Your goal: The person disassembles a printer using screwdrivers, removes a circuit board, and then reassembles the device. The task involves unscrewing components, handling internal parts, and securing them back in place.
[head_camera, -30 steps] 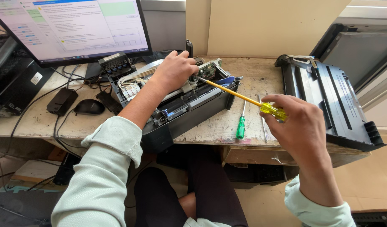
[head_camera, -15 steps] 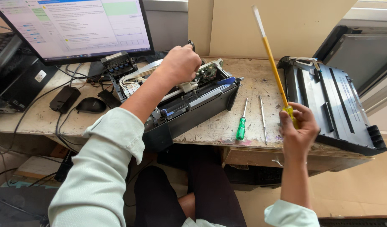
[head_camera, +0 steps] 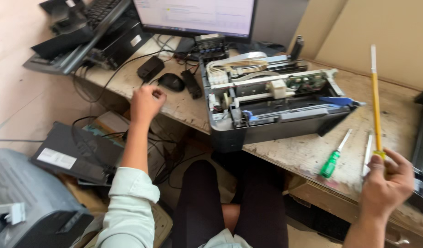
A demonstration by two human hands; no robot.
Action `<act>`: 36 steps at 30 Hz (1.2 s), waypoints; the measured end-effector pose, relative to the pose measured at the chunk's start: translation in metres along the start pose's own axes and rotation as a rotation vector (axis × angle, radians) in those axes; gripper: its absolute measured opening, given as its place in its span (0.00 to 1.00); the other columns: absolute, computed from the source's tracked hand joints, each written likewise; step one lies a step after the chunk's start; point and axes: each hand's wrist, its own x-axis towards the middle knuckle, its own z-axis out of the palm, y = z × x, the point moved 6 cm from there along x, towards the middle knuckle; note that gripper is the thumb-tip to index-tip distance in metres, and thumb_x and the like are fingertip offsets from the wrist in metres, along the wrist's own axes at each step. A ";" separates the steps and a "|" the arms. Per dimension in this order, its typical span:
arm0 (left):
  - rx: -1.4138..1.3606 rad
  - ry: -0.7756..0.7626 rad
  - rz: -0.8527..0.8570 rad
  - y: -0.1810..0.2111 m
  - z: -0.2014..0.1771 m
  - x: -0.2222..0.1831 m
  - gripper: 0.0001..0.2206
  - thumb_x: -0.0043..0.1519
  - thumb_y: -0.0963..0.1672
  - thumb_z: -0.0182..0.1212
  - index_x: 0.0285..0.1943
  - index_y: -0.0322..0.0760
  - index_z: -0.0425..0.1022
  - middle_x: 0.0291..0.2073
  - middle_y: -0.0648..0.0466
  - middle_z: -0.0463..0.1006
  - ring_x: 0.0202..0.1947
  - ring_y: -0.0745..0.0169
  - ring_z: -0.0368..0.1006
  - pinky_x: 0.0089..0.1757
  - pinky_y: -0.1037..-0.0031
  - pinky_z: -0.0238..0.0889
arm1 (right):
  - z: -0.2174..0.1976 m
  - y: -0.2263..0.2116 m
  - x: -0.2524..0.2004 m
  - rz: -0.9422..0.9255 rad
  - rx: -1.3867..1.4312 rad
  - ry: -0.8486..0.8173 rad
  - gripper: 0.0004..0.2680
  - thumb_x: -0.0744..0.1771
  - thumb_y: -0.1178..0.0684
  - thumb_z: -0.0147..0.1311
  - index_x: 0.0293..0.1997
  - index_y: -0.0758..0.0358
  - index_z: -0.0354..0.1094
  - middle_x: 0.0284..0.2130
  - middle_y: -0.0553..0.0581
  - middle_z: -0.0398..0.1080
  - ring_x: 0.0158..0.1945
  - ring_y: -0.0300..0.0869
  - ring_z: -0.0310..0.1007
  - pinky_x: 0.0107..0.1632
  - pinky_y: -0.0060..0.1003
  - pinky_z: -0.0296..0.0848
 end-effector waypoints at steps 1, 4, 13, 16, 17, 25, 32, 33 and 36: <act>-0.001 0.015 -0.053 -0.019 0.008 -0.006 0.06 0.56 0.43 0.69 0.35 0.34 0.85 0.30 0.46 0.84 0.31 0.51 0.81 0.37 0.63 0.74 | 0.000 -0.001 0.000 -0.007 0.053 0.001 0.06 0.76 0.60 0.57 0.59 0.70 0.67 0.36 0.61 0.74 0.30 0.34 0.70 0.29 0.27 0.63; 0.025 0.078 -0.156 -0.058 0.028 -0.008 0.07 0.59 0.44 0.67 0.40 0.34 0.84 0.31 0.44 0.84 0.33 0.48 0.81 0.38 0.62 0.75 | 0.002 -0.002 0.001 -0.023 0.056 0.015 0.06 0.76 0.61 0.57 0.59 0.70 0.66 0.37 0.61 0.74 0.33 0.35 0.72 0.30 0.27 0.65; -0.028 0.282 0.018 0.055 -0.003 0.013 0.08 0.65 0.44 0.69 0.50 0.39 0.83 0.35 0.48 0.83 0.37 0.46 0.79 0.39 0.59 0.70 | -0.012 -0.015 -0.009 -0.037 -0.183 0.086 0.11 0.68 0.58 0.65 0.55 0.66 0.77 0.33 0.55 0.77 0.34 0.31 0.72 0.38 0.24 0.67; -0.298 0.180 0.118 0.137 -0.015 -0.012 0.08 0.68 0.46 0.67 0.50 0.39 0.82 0.39 0.51 0.82 0.30 0.56 0.77 0.34 0.65 0.68 | -0.024 -0.026 -0.016 0.038 -0.186 0.098 0.11 0.67 0.55 0.66 0.54 0.64 0.77 0.32 0.54 0.76 0.32 0.30 0.70 0.36 0.23 0.67; -0.231 0.169 0.234 0.171 -0.020 -0.024 0.08 0.68 0.47 0.67 0.49 0.40 0.83 0.38 0.52 0.83 0.31 0.59 0.78 0.35 0.67 0.69 | -0.029 -0.030 -0.019 0.067 -0.182 0.089 0.11 0.67 0.55 0.66 0.54 0.64 0.78 0.31 0.54 0.76 0.32 0.30 0.69 0.36 0.23 0.67; -0.147 0.083 0.717 0.338 -0.027 -0.097 0.14 0.60 0.50 0.69 0.46 0.37 0.82 0.39 0.56 0.83 0.41 0.61 0.77 0.37 0.69 0.68 | -0.042 -0.048 -0.013 0.067 -0.215 0.060 0.12 0.66 0.54 0.66 0.53 0.63 0.78 0.31 0.53 0.77 0.32 0.30 0.73 0.34 0.23 0.68; -0.120 0.088 0.680 0.338 -0.002 -0.095 0.17 0.57 0.49 0.70 0.49 0.35 0.81 0.42 0.55 0.82 0.43 0.59 0.76 0.40 0.68 0.68 | -0.040 -0.043 -0.009 0.047 -0.237 0.039 0.12 0.65 0.53 0.67 0.53 0.62 0.78 0.31 0.54 0.77 0.33 0.31 0.75 0.35 0.24 0.71; -0.113 0.085 0.676 0.336 0.000 -0.094 0.17 0.57 0.50 0.70 0.49 0.35 0.81 0.42 0.56 0.82 0.43 0.59 0.76 0.40 0.68 0.68 | -0.040 -0.042 -0.008 0.056 -0.238 0.038 0.12 0.65 0.53 0.66 0.53 0.62 0.78 0.31 0.54 0.78 0.33 0.32 0.76 0.35 0.24 0.71; -0.082 0.072 0.675 0.332 0.008 -0.095 0.19 0.58 0.50 0.70 0.51 0.34 0.81 0.42 0.55 0.82 0.43 0.59 0.76 0.40 0.68 0.68 | -0.038 -0.044 -0.007 0.056 -0.231 0.023 0.12 0.66 0.53 0.66 0.53 0.62 0.78 0.31 0.54 0.78 0.33 0.31 0.76 0.35 0.24 0.71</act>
